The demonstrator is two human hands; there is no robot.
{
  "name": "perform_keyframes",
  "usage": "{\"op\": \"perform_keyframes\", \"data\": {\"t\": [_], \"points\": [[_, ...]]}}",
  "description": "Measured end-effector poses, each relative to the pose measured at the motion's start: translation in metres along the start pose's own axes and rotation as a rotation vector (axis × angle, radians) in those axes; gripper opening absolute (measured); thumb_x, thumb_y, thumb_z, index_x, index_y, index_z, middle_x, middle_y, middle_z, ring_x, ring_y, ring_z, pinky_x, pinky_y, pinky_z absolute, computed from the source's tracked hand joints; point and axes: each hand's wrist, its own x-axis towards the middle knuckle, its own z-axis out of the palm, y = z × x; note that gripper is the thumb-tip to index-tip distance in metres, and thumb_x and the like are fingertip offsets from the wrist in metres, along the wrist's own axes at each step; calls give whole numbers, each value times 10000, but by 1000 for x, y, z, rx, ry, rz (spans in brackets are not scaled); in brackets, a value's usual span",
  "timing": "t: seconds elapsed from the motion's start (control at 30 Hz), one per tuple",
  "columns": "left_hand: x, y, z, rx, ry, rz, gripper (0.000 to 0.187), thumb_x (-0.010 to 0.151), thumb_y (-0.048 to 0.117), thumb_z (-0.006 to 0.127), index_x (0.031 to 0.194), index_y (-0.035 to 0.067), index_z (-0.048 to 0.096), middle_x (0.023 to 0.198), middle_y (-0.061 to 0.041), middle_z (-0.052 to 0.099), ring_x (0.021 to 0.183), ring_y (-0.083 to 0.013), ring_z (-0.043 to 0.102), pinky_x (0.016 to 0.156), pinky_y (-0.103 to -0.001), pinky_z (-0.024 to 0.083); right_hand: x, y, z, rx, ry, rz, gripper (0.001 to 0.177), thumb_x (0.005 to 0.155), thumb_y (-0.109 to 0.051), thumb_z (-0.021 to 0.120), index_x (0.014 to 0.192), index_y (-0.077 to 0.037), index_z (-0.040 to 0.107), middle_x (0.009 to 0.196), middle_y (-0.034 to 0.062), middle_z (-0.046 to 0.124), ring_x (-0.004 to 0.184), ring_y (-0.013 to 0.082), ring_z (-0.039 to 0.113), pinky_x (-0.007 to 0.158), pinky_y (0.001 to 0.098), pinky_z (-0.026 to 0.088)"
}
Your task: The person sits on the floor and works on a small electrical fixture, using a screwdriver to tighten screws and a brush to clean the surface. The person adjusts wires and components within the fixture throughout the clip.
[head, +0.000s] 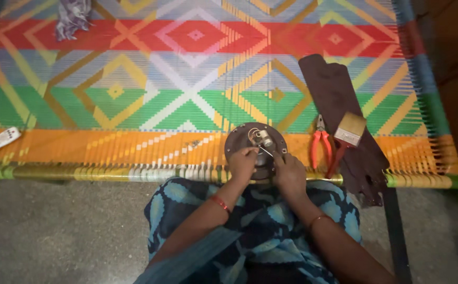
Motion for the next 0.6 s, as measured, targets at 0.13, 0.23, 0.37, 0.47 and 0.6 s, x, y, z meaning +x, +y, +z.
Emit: {"op": "perform_keyframes", "data": {"t": [0.13,0.23,0.37,0.47,0.6], "points": [[14,-16,20,-359,-56,-228,156,958,218,674,1001,78,728,678,-54,644,482,-144,581,416,-274,415,-3,5,4,30,-36,72,290,844,-133,669,1127,-70,673,908,152,631,815,369,631,725,500,510],[23,-25,27,-527,-65,-269,156,958,204,678,983,51,695,691,-33,638,499,-134,589,422,-266,413,-6,10,4,101,-30,134,190,882,-137,642,1056,-65,661,902,168,640,835,385,629,741,510,507],[28,-33,32,-535,50,-292,183,943,209,706,961,29,689,722,-37,652,510,-138,599,425,-268,434,-8,16,6,195,31,201,184,923,-139,627,1080,-53,670,937,190,659,881,414,636,768,518,512],[33,-32,33,-584,35,-190,239,937,204,733,905,-22,662,695,-68,629,482,-173,571,394,-284,392,-6,20,9,285,76,258,205,923,-146,631,1093,-44,684,1001,189,688,930,414,658,805,498,531],[37,-32,33,-493,63,-294,226,923,219,750,915,5,677,758,-68,656,538,-151,603,436,-261,454,-7,22,12,360,59,355,187,951,-172,641,1068,-42,706,1000,199,701,933,420,669,803,487,537]]}}
